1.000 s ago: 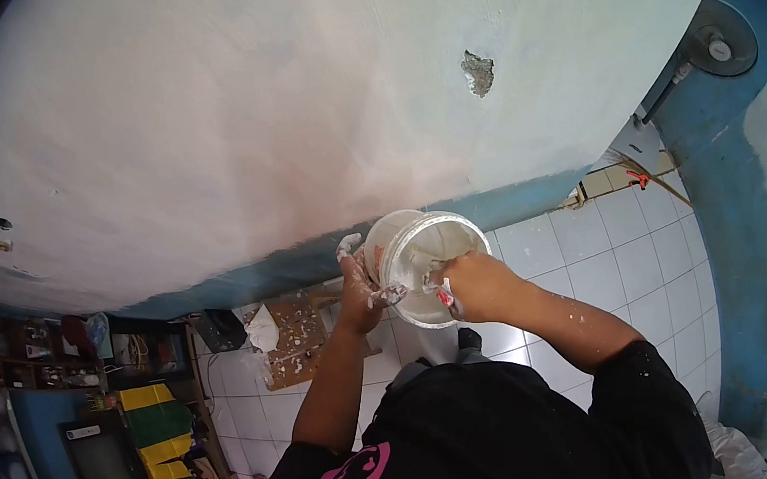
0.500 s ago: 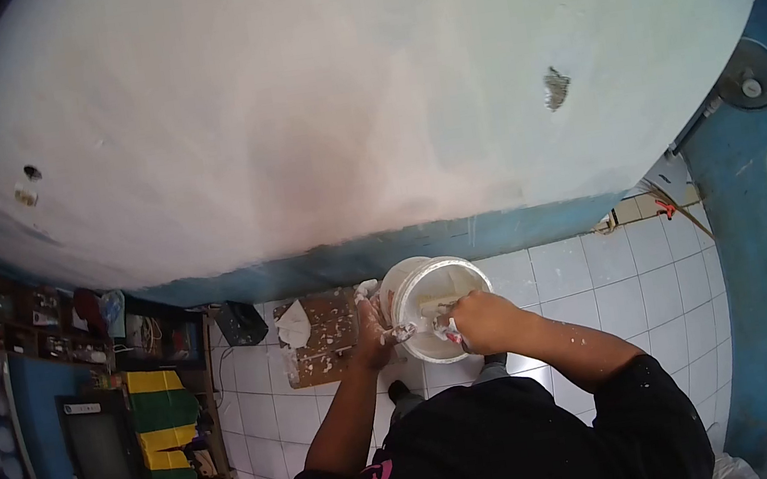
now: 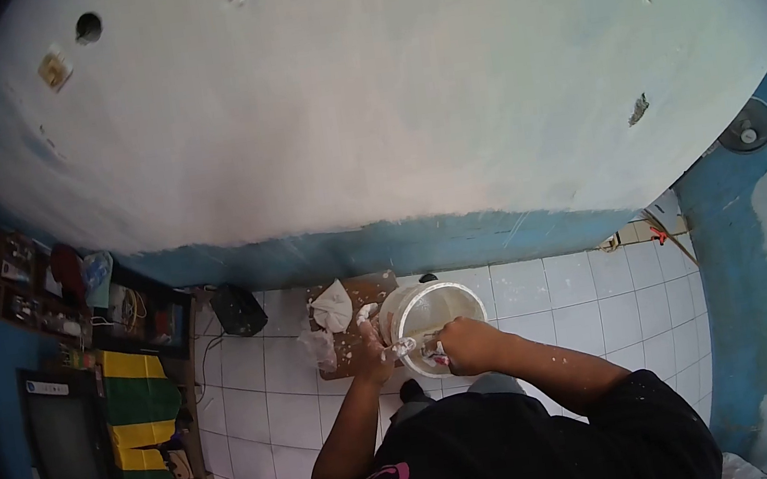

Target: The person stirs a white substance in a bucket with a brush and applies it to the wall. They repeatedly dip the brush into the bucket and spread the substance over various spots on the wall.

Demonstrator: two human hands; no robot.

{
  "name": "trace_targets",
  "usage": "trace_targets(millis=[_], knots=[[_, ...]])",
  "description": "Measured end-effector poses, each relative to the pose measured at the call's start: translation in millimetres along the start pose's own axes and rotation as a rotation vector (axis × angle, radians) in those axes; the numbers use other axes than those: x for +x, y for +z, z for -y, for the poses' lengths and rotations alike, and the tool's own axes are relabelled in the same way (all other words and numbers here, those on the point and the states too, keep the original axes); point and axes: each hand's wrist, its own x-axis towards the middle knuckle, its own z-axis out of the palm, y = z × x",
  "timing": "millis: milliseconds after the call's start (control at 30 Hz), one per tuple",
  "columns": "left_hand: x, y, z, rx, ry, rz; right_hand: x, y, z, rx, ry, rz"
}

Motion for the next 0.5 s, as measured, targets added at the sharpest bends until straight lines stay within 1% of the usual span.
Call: trace_targets(millis=[100,200,333,433,500], knots=[[-7.6,-16.6,-12.0,-0.038,-0.014,-0.005,14.4,5.6,20.5,0.026,-0.021,-0.062],[-8.5,-27.2,-15.9,-0.151,-0.029,0.009,17.6,-2.5,34.6,0.067,-0.036,-0.117],[-4.5,-29.3,-22.4,-0.082,-0.004,0.016,16.7,-11.2,36.8,0.001,-0.030,-0.091],[-10.6,-17.8,-35.3,-0.084,-0.034,-0.018,8.1,-19.8,38.1,0.094,-0.052,-0.134],[-15.3,-12.0,-43.5,-0.036,-0.058,-0.032,5.0,-12.0,30.5,0.110,-0.076,-0.146]])
